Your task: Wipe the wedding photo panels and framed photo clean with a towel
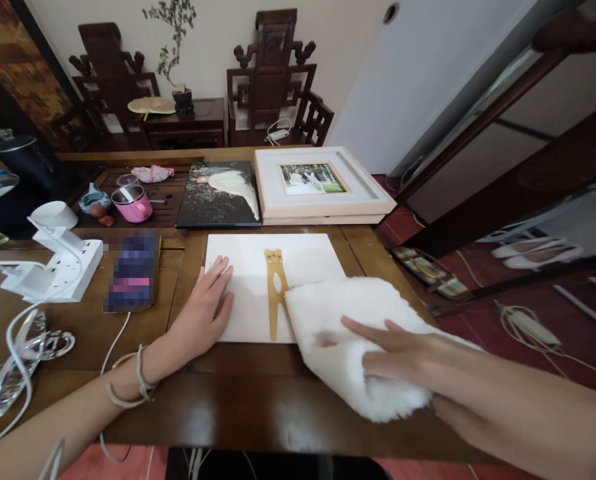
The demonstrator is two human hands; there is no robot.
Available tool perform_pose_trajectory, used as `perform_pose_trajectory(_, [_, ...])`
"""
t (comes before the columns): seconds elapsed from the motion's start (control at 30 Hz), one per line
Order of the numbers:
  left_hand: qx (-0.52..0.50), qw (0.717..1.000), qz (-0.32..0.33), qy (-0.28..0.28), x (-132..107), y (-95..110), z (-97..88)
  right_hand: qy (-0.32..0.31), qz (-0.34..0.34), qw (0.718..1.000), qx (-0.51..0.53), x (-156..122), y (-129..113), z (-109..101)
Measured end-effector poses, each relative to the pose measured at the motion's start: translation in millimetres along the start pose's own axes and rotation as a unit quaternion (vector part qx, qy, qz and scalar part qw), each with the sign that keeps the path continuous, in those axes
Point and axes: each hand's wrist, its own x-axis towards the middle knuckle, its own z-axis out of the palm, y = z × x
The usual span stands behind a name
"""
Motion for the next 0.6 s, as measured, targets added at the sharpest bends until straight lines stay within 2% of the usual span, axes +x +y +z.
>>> perform_pose_trajectory(0.1, [0.001, 1.0, -0.002, -0.001, 0, 0, 0.0, 0.0, 0.029, 1.0, -0.002, 10, 10, -6])
perform_pose_trajectory(0.23, [0.005, 1.0, -0.005, -0.007, 0, 1, -1.0, 0.017, 0.085, 0.996, -0.031, 63, 38, -24])
perform_pose_trajectory(0.3, [0.005, 1.0, -0.005, -0.009, 1, 1, -1.5, 0.014, 0.084, 0.995, -0.043, 88, 50, -33])
perform_pose_trajectory(0.37, [0.005, 1.0, -0.006, -0.01, 1, 1, -1.8, 0.017, 0.074, 0.996, -0.05, 101, 55, -38])
perform_pose_trajectory(0.47, [0.007, 1.0, -0.008, -0.01, 1, 1, -1.8, 0.031, 0.092, 0.994, -0.04, 95, 48, -37])
perform_pose_trajectory(0.6, [0.008, 1.0, -0.005, -0.009, 0, 1, -1.6, -0.012, 0.126, 0.992, 0.015, 50, 17, -31])
